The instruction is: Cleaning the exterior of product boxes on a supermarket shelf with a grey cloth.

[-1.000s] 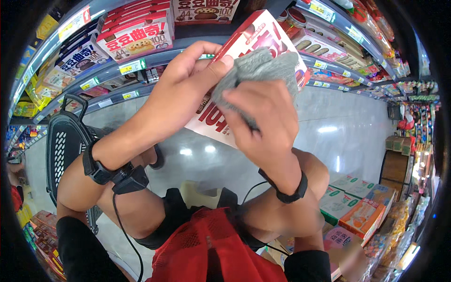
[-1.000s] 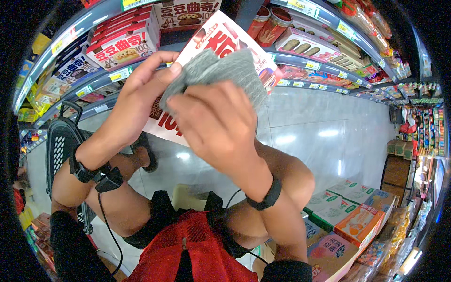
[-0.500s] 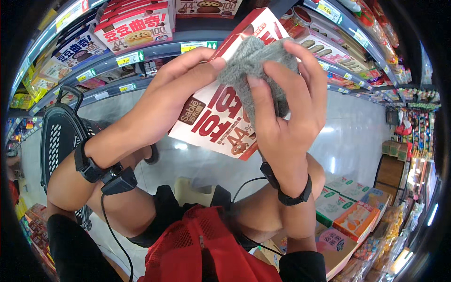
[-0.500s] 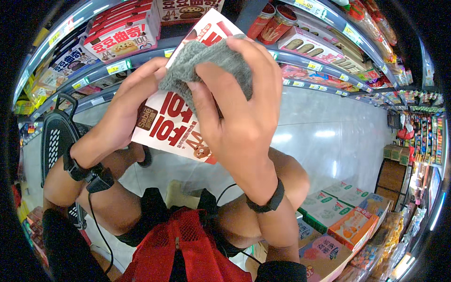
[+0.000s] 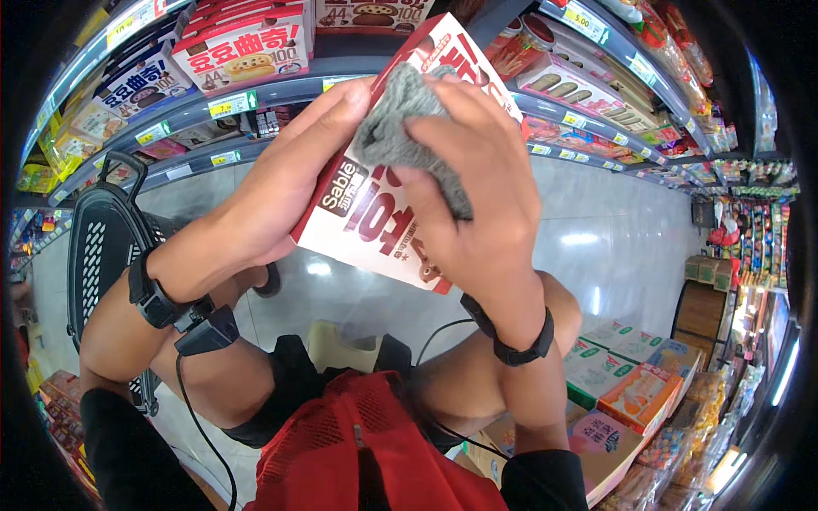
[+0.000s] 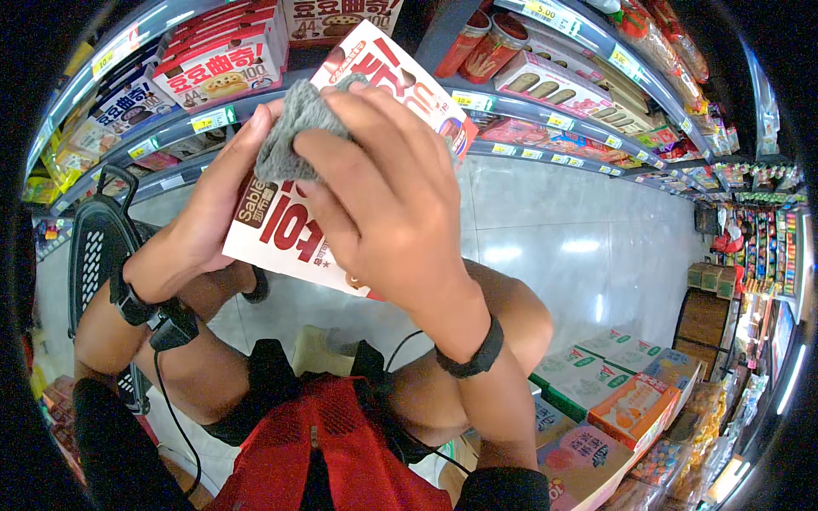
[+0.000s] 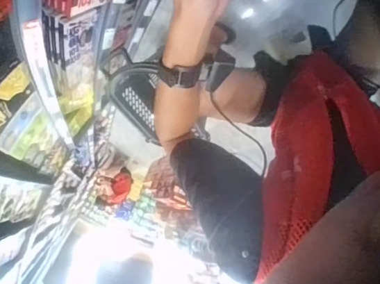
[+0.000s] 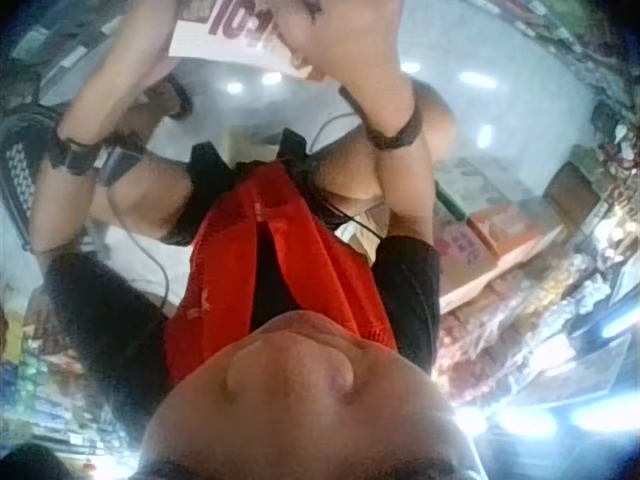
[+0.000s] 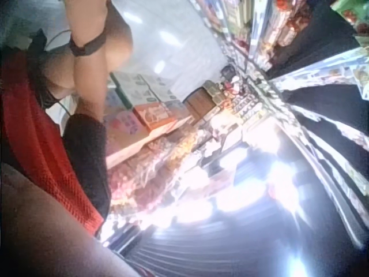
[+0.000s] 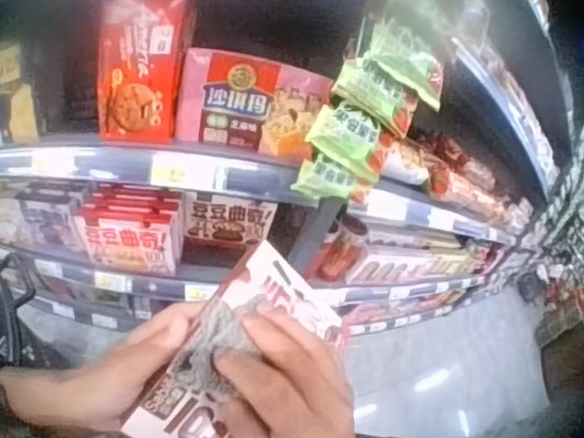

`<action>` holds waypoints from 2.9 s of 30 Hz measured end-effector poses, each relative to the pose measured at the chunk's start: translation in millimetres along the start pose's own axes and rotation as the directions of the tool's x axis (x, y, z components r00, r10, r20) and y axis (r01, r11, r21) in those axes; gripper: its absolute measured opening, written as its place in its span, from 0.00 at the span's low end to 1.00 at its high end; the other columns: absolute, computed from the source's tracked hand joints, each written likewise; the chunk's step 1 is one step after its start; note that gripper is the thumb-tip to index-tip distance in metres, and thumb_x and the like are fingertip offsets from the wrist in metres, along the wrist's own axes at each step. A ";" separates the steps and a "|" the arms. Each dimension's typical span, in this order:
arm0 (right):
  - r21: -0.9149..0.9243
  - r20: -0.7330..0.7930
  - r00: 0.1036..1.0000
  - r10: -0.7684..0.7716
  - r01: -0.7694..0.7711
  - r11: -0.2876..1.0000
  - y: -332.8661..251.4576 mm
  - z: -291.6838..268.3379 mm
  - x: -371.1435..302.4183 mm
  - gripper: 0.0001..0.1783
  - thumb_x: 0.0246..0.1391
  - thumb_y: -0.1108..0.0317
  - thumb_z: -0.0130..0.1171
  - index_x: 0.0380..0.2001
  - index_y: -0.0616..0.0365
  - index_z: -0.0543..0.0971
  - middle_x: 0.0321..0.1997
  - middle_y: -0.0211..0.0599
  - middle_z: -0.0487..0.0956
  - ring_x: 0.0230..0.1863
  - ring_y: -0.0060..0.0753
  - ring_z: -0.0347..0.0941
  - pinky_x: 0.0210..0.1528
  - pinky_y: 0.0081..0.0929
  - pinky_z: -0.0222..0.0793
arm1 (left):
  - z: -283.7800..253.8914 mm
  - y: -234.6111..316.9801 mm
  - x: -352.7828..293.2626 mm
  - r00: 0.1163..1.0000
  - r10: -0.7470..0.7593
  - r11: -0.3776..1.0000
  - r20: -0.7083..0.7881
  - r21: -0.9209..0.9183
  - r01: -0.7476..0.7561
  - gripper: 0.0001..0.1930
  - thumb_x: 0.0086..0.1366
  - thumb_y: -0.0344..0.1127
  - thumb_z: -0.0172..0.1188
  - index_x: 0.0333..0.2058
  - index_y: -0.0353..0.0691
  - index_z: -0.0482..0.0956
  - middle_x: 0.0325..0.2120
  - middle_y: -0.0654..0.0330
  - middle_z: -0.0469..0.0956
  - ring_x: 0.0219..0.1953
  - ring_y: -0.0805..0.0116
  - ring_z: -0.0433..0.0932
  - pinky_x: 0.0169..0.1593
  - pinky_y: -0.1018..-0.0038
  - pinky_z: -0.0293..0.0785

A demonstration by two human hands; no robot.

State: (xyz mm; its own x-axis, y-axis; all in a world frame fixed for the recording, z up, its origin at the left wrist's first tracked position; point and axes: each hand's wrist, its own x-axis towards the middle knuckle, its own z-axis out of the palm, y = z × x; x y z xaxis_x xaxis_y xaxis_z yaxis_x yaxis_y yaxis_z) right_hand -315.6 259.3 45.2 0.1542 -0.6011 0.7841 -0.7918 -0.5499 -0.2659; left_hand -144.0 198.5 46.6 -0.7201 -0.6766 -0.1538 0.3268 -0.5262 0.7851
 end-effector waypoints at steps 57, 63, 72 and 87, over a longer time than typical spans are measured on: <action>0.330 0.217 0.968 0.126 -0.194 0.924 -11.3 -57.3 -17.8 0.13 0.42 0.77 0.65 0.36 0.58 0.81 0.48 0.44 0.81 0.48 0.45 0.79 0.49 0.39 0.76 | -39.8 26.6 25.8 0.984 0.121 0.991 -0.133 -0.036 -0.127 0.26 0.73 0.52 0.49 0.57 0.35 0.71 0.51 0.52 0.79 0.48 0.64 0.82 0.53 0.66 0.80; 0.428 -0.059 0.752 0.657 -0.575 0.697 8.7 -62.5 -8.9 0.15 0.57 0.72 0.62 0.47 0.61 0.75 0.44 0.39 0.80 0.44 0.29 0.77 0.47 0.34 0.76 | -18.9 18.5 19.2 0.984 0.135 0.990 -0.117 -0.021 -0.139 0.27 0.73 0.52 0.48 0.59 0.35 0.68 0.50 0.50 0.79 0.47 0.62 0.83 0.51 0.65 0.82; 0.669 0.261 0.366 0.893 -0.736 0.106 9.3 -38.3 -5.5 0.14 0.62 0.69 0.59 0.50 0.59 0.74 0.41 0.34 0.81 0.41 0.19 0.76 0.44 0.20 0.71 | 1.5 15.9 14.8 0.976 0.117 0.992 0.186 0.028 -0.124 0.29 0.72 0.55 0.50 0.65 0.47 0.63 0.60 0.61 0.69 0.58 0.71 0.70 0.60 0.63 0.66; 0.519 0.763 0.306 0.570 -0.815 -0.257 -5.2 -41.5 -21.6 0.23 0.62 0.65 0.58 0.58 0.61 0.72 0.49 0.40 0.81 0.46 0.27 0.80 0.45 0.22 0.76 | -46.7 15.7 35.6 0.903 0.327 0.740 0.279 0.519 -0.428 0.44 0.59 0.49 0.70 0.66 0.35 0.57 0.56 0.53 0.71 0.59 0.64 0.70 0.61 0.66 0.68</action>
State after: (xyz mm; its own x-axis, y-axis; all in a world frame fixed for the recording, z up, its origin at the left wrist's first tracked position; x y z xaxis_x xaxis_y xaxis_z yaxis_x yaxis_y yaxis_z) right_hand -339.4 299.2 52.9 0.0466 -0.9395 -0.3393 0.3844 0.3304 -0.8620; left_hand -135.9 142.1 25.5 -0.7142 -0.6393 0.2848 0.2324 0.1672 0.9581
